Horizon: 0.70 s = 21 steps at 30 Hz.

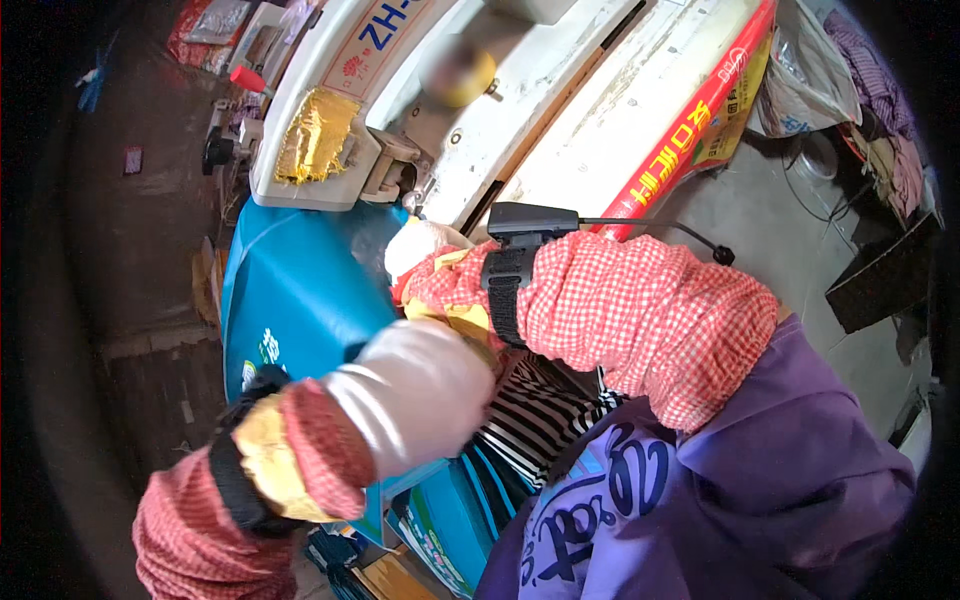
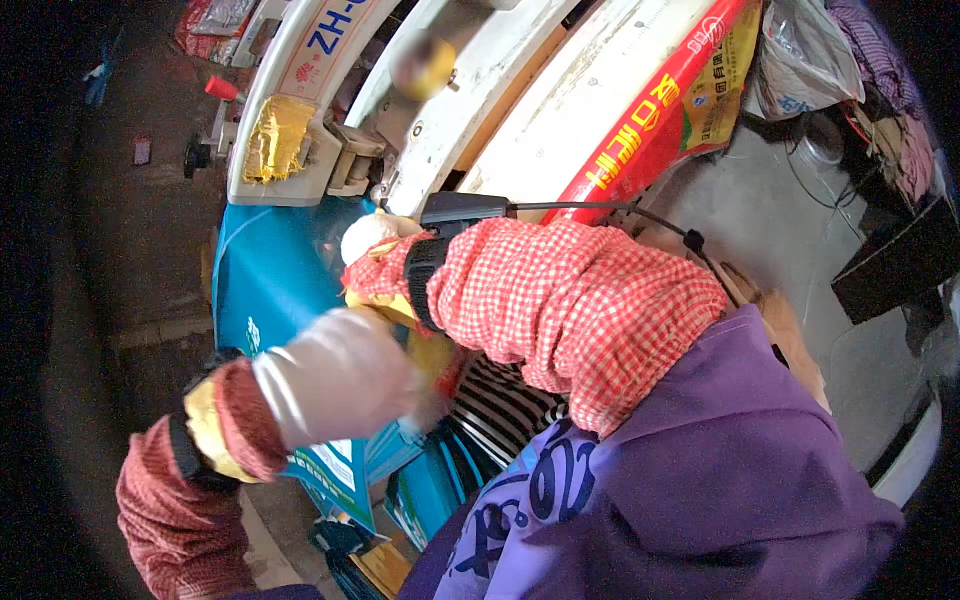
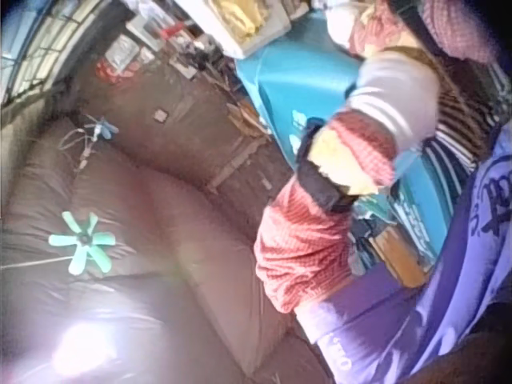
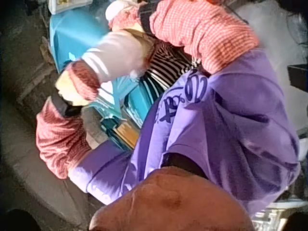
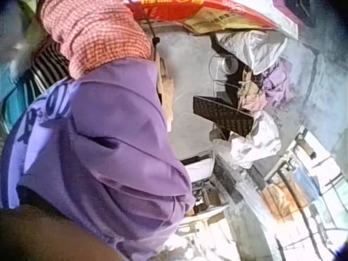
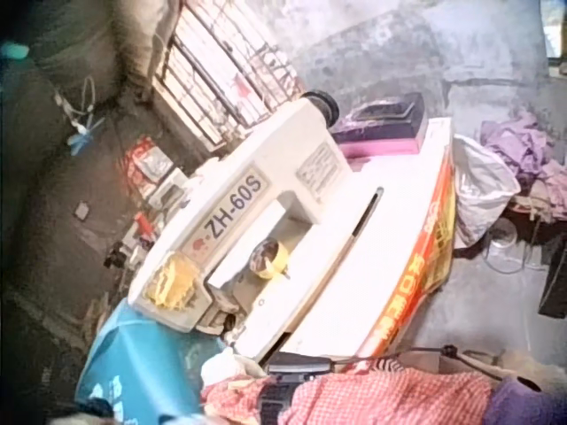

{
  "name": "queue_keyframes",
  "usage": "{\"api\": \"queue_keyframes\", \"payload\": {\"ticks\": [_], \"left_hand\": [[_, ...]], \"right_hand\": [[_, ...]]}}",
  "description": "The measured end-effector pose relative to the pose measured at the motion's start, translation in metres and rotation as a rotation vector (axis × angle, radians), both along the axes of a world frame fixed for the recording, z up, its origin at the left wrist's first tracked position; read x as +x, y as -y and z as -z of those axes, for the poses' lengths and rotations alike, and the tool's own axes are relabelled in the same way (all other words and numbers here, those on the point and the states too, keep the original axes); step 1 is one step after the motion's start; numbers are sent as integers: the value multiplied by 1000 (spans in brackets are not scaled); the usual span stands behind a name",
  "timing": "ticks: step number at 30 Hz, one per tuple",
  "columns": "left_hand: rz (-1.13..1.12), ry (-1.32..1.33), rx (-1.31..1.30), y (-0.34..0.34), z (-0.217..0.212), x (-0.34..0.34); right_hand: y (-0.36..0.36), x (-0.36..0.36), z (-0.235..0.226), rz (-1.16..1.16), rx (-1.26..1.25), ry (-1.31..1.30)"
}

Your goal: Using a heat-sealing machine to seal plastic inner liners inside larger fertilizer sacks.

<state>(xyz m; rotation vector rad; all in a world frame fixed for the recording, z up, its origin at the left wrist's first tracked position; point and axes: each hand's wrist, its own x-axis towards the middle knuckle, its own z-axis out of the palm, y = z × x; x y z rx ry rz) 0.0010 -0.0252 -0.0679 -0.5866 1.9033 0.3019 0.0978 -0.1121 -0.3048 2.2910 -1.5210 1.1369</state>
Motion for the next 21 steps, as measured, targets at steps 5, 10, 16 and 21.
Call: {"api": "queue_keyframes", "payload": {"ticks": [5, 10, 16, 21], "left_hand": [[103, 416, -339, 32, -69, 9], [8, 50, 73, -32, -3, 12], [-13, 73, 81, 15, 13, -20], [-154, 331, 34, 29, -37, -21]], "right_hand": [[-1, 24, 4, 953, -245, -705], [46, 37, 32, 2220, -290, -1574], [71, 62, 48, 2740, 23, -1218], [57, 83, 49, 2368, -158, -1188]]}}
